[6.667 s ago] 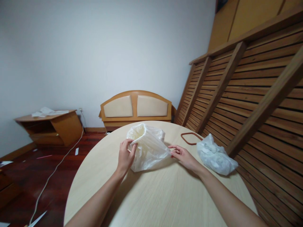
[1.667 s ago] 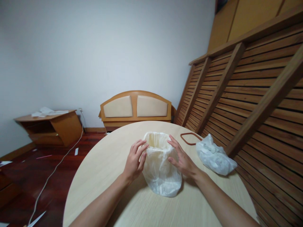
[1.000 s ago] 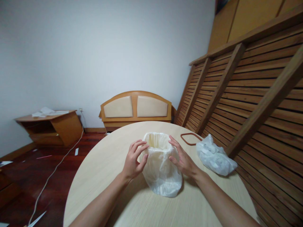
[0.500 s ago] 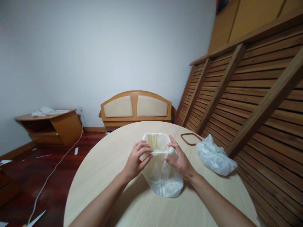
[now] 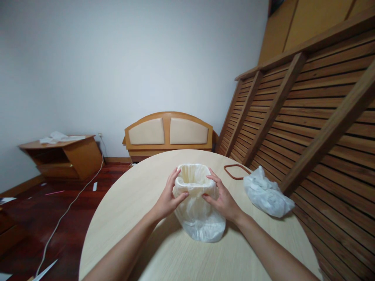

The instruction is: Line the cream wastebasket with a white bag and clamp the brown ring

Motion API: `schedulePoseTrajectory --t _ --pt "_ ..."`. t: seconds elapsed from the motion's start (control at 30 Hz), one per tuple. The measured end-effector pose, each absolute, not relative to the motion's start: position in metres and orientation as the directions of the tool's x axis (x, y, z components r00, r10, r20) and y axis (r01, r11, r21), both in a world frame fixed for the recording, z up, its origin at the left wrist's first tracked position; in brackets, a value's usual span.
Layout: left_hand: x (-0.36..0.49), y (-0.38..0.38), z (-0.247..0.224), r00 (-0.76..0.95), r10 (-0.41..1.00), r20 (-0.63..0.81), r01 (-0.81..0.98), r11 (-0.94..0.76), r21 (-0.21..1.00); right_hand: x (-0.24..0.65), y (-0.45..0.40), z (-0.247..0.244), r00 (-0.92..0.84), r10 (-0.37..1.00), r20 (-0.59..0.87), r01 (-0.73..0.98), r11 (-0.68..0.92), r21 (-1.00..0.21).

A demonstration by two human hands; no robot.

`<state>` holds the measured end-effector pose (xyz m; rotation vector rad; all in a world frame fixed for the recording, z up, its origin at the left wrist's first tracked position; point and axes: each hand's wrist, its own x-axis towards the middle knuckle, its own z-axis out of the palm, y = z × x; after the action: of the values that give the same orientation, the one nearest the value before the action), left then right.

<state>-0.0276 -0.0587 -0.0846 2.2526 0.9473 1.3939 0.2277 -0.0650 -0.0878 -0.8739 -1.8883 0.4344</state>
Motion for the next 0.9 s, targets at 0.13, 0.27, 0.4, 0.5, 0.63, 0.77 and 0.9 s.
schedulePoseTrajectory --t 0.13,0.27,0.4,0.5,0.63,0.77,0.9 --pt "-0.025 -0.059 -0.087 0.317 0.669 0.672 0.375 -0.739 0.559 0.232 -0.064 -0.087 -0.282 0.734 0.617 0.406 0.674 -0.617" --pt "-0.02 -0.062 -0.093 0.344 0.682 0.646 0.422 -0.727 0.542 0.236 -0.061 -0.088 -0.268 0.755 0.599 0.417 0.651 -0.634" --pt "-0.013 -0.067 -0.097 0.364 0.694 0.622 0.439 -0.716 0.542 0.24 -0.058 -0.091 -0.243 0.783 0.572 0.427 0.616 -0.662" --pt "-0.01 -0.07 -0.097 0.398 0.716 0.573 0.423 -0.698 0.578 0.242 -0.056 -0.094 -0.234 0.803 0.548 0.427 0.591 -0.684" --pt "-0.012 -0.069 -0.099 0.424 0.765 0.486 0.421 -0.641 0.642 0.243 -0.055 -0.094 -0.227 0.809 0.542 0.415 0.583 -0.698" --pt "-0.019 -0.066 -0.103 0.474 0.801 0.366 0.463 -0.58 0.671 0.244 -0.055 -0.092 -0.227 0.817 0.53 0.419 0.573 -0.704" --pt "-0.024 -0.067 -0.102 0.471 0.839 0.272 0.501 -0.509 0.7 0.25 -0.054 -0.095 -0.277 0.817 0.506 0.402 0.577 -0.711"
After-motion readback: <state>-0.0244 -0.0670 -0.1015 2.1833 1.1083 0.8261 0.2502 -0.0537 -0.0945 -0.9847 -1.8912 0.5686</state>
